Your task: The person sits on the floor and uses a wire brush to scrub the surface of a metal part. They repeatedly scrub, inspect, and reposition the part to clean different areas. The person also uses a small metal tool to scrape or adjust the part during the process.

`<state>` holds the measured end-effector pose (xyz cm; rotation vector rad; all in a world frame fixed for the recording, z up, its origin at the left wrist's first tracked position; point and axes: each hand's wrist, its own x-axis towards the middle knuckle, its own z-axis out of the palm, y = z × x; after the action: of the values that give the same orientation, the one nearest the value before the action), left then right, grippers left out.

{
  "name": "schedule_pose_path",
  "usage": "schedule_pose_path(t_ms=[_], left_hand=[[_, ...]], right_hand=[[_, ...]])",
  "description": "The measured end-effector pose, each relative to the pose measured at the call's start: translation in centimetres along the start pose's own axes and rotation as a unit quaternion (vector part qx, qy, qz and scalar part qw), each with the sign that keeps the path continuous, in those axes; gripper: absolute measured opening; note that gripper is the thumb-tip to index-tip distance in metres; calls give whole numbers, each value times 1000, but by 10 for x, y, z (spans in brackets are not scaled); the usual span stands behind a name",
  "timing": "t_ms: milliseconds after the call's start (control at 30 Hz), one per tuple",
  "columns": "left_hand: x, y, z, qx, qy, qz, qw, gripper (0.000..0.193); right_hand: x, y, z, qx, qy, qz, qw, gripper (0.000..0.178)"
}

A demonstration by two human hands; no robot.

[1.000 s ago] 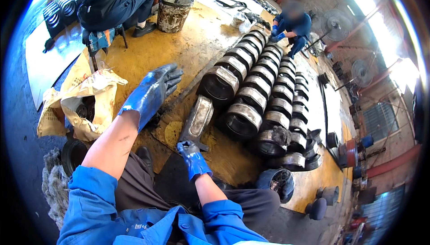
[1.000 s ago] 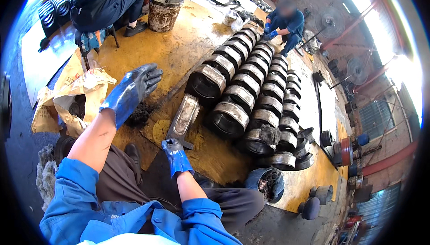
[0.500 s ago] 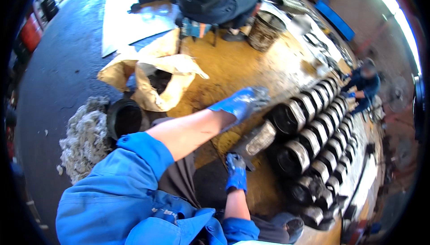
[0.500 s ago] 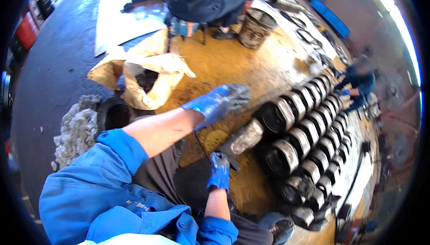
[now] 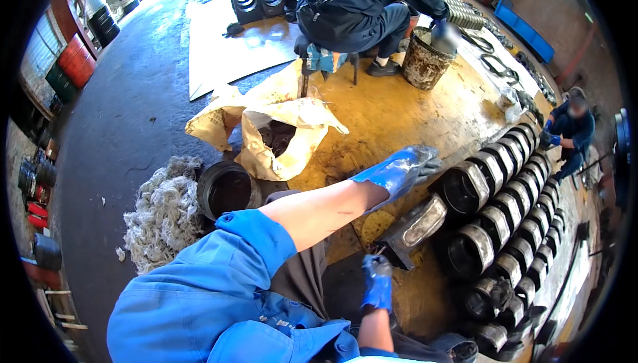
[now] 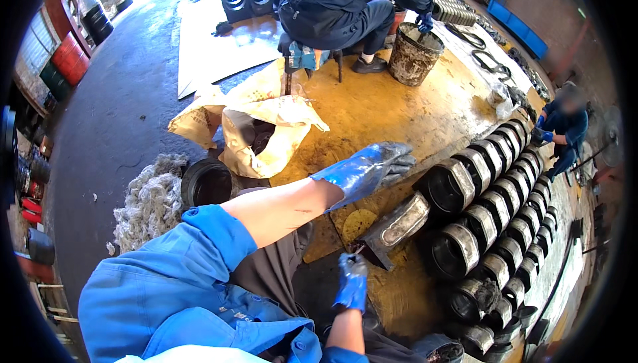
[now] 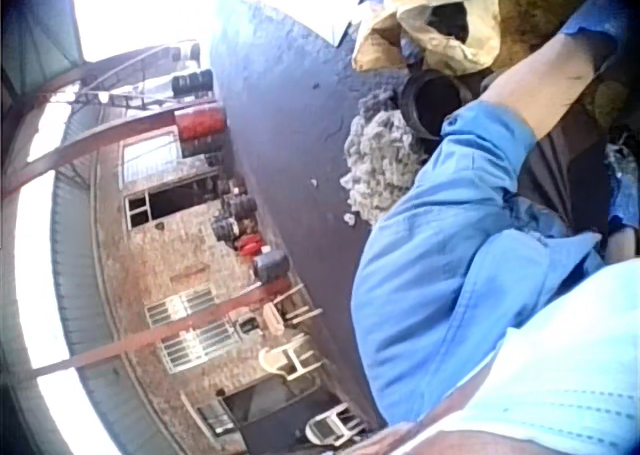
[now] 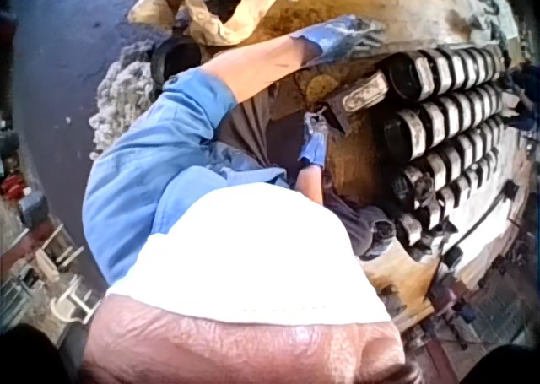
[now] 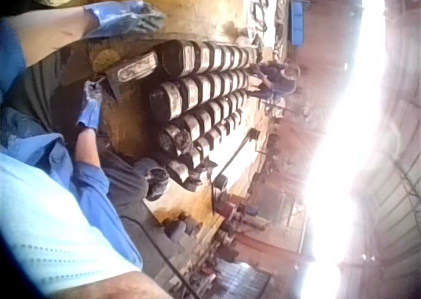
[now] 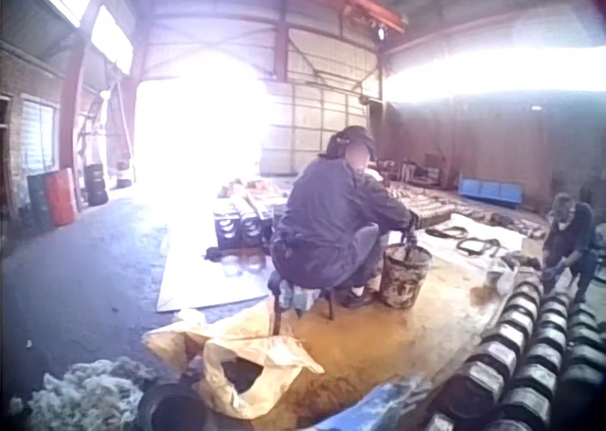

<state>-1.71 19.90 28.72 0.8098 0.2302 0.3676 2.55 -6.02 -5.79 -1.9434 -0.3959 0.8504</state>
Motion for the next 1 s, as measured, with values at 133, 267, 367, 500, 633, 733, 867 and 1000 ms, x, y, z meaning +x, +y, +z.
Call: schedule_pose_path(t_ms=[133,267,367,500,633,733,867,1000], left_hand=[[9,-8,11,-8,-11,-6,1000,49],[15,-15,-5,2,45,-16,999,44],[-2,-30,-5,-45,-6,53,998,48],[-2,-25,-34,-46,-84,121,988,50],[30,-26,-58,356,-20,194,914,49],[24,-21,-53,188,47,155,969,49],[28,-15,-39,139,64,155,976,49],[20,-16,-60,143,109,157,971,49]], right_hand=[[9,29,-1,94,-22,-56,994,17],[7,-89,-17,-42,-29,-22,998,22],[-17,-70,-26,-17,-39,35,999,17],[-64,-71,-6,-74,-32,-46,996,20],[17,-58,-9,-240,19,-179,954,13],[5,-91,-13,3,-60,7,998,20],[-24,1,-26,137,-150,-70,977,6],[-38,-110,12,-115,-52,58,990,22]])
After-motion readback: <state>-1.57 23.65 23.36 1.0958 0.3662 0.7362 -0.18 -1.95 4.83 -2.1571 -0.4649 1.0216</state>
